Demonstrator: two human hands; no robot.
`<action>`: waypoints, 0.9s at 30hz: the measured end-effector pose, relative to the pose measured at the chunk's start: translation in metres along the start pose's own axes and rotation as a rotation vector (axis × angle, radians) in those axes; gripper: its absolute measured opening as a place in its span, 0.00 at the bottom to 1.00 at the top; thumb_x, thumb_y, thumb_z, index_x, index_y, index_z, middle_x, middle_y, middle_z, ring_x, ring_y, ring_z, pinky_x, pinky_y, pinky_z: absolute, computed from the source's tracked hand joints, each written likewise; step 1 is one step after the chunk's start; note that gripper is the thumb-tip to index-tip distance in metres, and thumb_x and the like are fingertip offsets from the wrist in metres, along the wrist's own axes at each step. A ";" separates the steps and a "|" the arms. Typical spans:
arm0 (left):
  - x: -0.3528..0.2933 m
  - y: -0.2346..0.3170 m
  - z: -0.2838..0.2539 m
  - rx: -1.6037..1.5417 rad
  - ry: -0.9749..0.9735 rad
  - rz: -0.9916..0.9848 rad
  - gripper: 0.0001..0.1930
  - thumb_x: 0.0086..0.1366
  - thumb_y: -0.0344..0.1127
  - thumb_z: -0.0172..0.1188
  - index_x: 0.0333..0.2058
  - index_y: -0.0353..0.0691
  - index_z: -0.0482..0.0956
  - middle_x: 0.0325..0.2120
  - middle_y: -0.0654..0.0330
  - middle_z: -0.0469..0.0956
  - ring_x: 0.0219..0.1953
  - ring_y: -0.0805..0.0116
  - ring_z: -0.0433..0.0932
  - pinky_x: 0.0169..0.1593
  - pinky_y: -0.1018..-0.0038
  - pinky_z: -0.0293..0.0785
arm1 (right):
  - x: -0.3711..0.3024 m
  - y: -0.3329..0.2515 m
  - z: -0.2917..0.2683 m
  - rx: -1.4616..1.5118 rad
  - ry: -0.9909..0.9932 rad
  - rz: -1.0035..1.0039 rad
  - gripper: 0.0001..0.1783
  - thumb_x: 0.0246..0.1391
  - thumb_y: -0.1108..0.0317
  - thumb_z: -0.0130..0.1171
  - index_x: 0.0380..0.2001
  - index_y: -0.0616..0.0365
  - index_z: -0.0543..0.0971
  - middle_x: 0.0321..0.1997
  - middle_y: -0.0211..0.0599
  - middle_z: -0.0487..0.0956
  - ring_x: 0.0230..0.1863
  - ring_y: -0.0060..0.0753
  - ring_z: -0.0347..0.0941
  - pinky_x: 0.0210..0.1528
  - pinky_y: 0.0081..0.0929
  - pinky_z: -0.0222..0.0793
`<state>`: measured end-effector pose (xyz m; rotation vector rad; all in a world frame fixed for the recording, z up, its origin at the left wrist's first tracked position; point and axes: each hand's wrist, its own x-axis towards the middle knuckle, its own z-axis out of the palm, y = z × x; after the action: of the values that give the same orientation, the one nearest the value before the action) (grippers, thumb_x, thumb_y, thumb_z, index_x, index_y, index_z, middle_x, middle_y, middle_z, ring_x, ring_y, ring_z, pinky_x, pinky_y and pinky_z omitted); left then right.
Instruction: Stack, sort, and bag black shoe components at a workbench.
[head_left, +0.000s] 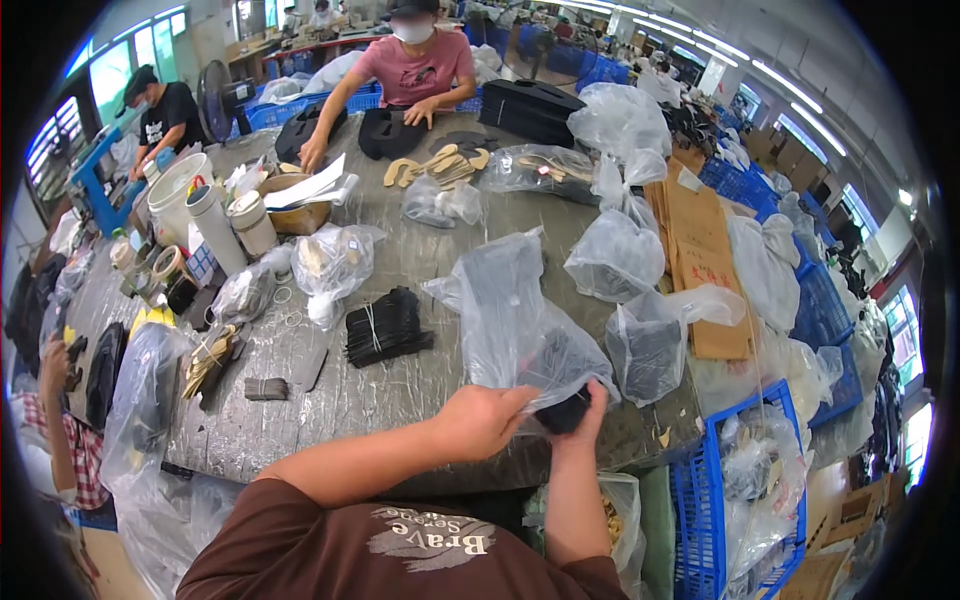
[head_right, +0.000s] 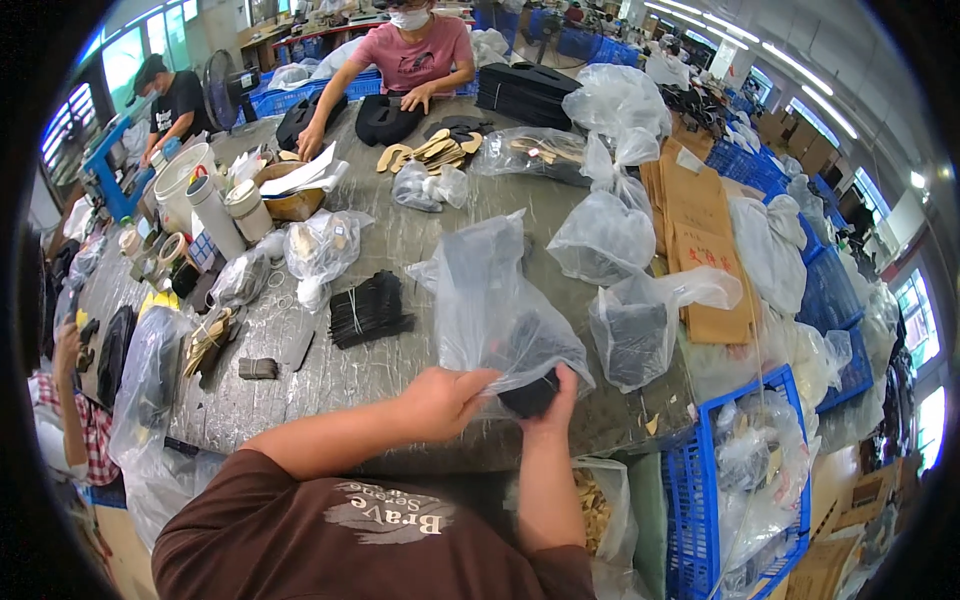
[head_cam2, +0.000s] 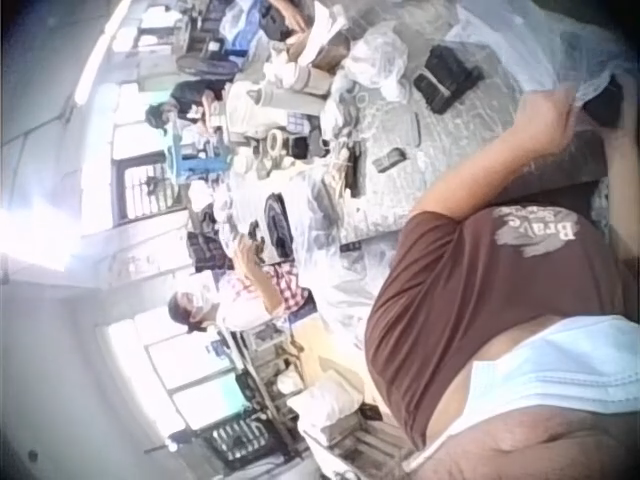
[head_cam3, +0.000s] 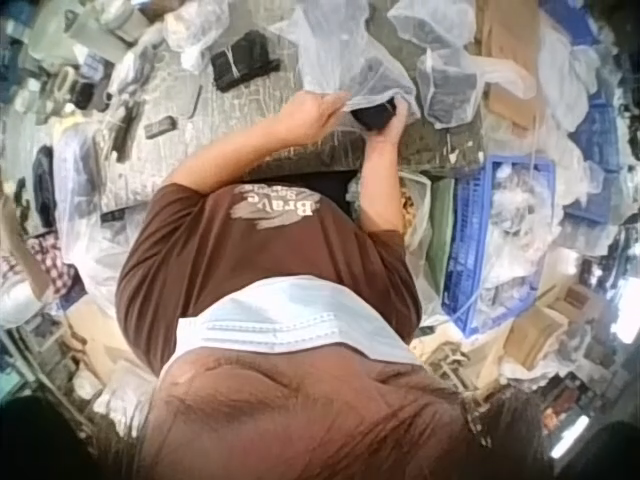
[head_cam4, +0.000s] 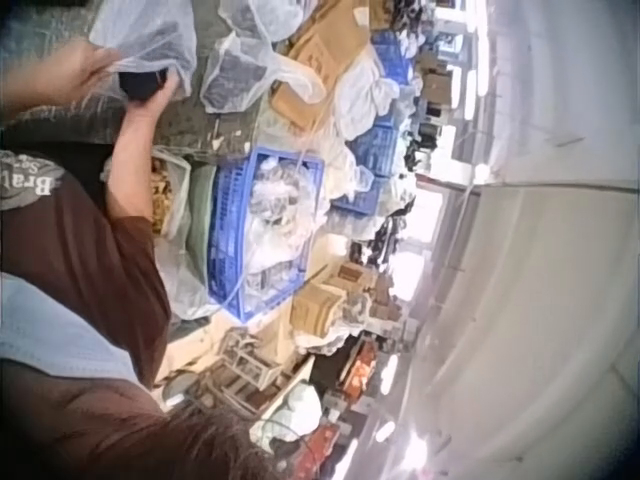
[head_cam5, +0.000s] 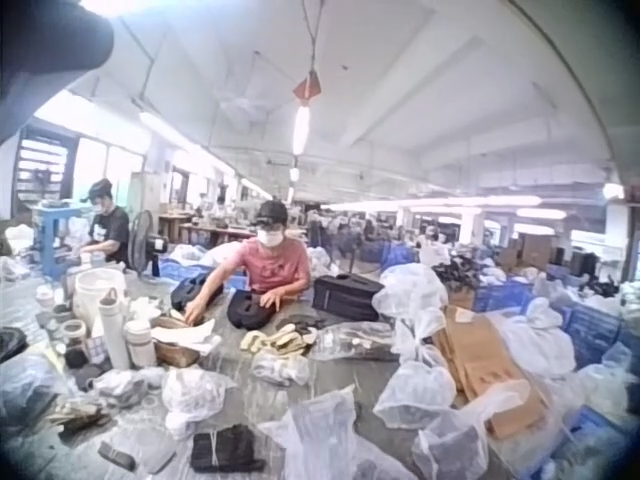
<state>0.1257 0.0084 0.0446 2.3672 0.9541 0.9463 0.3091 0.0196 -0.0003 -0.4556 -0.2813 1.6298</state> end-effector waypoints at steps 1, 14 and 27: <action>0.002 0.002 0.003 0.000 0.003 0.000 0.16 0.60 0.33 0.55 0.48 0.39 0.71 0.25 0.50 0.78 0.25 0.47 0.77 0.28 0.58 0.73 | 0.017 0.011 -0.013 -0.185 0.117 -0.044 0.33 0.51 0.49 0.52 0.55 0.62 0.68 0.55 0.44 0.72 0.53 0.45 0.71 0.56 0.44 0.67; 0.000 -0.042 -0.012 0.235 -0.120 -0.134 0.25 0.63 0.41 0.51 0.57 0.43 0.62 0.22 0.50 0.77 0.23 0.47 0.77 0.26 0.57 0.73 | 0.081 0.003 0.060 -0.238 0.230 0.014 0.37 0.51 0.37 0.50 0.55 0.54 0.71 0.56 0.38 0.72 0.55 0.49 0.67 0.55 0.48 0.64; -0.020 -0.012 -0.007 -0.234 -0.300 0.310 0.31 0.59 0.37 0.59 0.59 0.38 0.59 0.30 0.50 0.77 0.30 0.47 0.76 0.32 0.59 0.73 | 0.050 0.027 0.021 -1.899 0.224 -0.716 0.37 0.51 0.62 0.58 0.61 0.66 0.60 0.62 0.49 0.64 0.60 0.44 0.63 0.63 0.38 0.55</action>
<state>0.1052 0.0028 0.0335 2.4003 0.3493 0.7315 0.2726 0.0679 0.0006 -1.6472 -1.5957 0.1584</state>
